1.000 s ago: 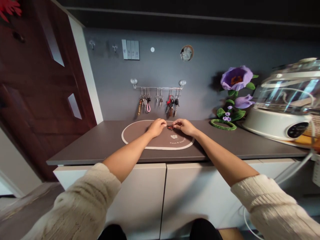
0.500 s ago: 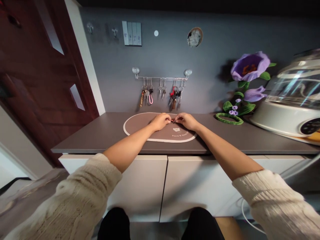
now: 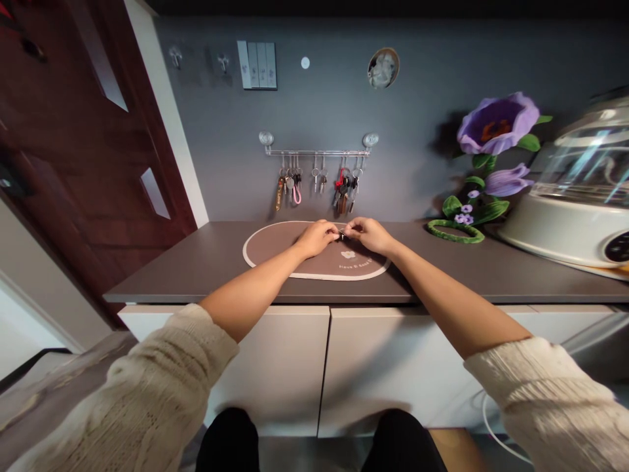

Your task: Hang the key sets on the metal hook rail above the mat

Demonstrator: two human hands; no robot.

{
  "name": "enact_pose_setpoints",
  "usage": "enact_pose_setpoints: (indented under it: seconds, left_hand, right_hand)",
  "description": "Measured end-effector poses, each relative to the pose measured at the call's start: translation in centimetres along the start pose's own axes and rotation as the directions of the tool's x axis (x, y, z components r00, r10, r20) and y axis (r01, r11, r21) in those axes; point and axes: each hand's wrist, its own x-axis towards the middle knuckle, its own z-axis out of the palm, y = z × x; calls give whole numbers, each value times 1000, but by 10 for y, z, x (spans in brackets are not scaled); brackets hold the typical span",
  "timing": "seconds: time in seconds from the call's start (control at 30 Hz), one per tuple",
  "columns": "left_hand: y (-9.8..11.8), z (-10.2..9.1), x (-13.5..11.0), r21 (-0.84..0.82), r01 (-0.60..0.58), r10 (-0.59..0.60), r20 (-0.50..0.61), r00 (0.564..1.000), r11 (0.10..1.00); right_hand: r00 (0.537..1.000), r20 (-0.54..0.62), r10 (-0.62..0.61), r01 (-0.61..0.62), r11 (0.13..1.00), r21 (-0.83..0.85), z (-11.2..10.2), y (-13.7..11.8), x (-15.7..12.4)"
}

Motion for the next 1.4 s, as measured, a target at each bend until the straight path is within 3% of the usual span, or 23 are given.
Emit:
enact_pose_setpoints:
  seconds: [0.37,0.7,0.87,1.03,1.27,1.4]
  left_hand:
    - [10,-4,1,-116,-28,9,-160,987,993]
    - [10,-3,5,-510,-8,-94,-173,980,860]
    - [12,-2,4,-621,-4,-136,-179,974,784]
    - [12,0,3,-647,16,-154,-157,976,762]
    - [11,2,5,-574,40,-161,-161,974,818]
    - [8,2,6,-451,71,-177,-198,964,889]
  right_hand:
    - [1000,-3,16,-13,928,372,0,-6,-1]
    - [998,-16,-62,60,817,574,2,-7,-1]
    - [995,-35,-89,93,807,584,4,-5,0]
    - [991,-83,-105,133,837,531,4,-5,1]
    - [987,-133,-92,142,886,441,1,-11,1]
    - [979,-195,-63,147,878,456,0,-10,3]
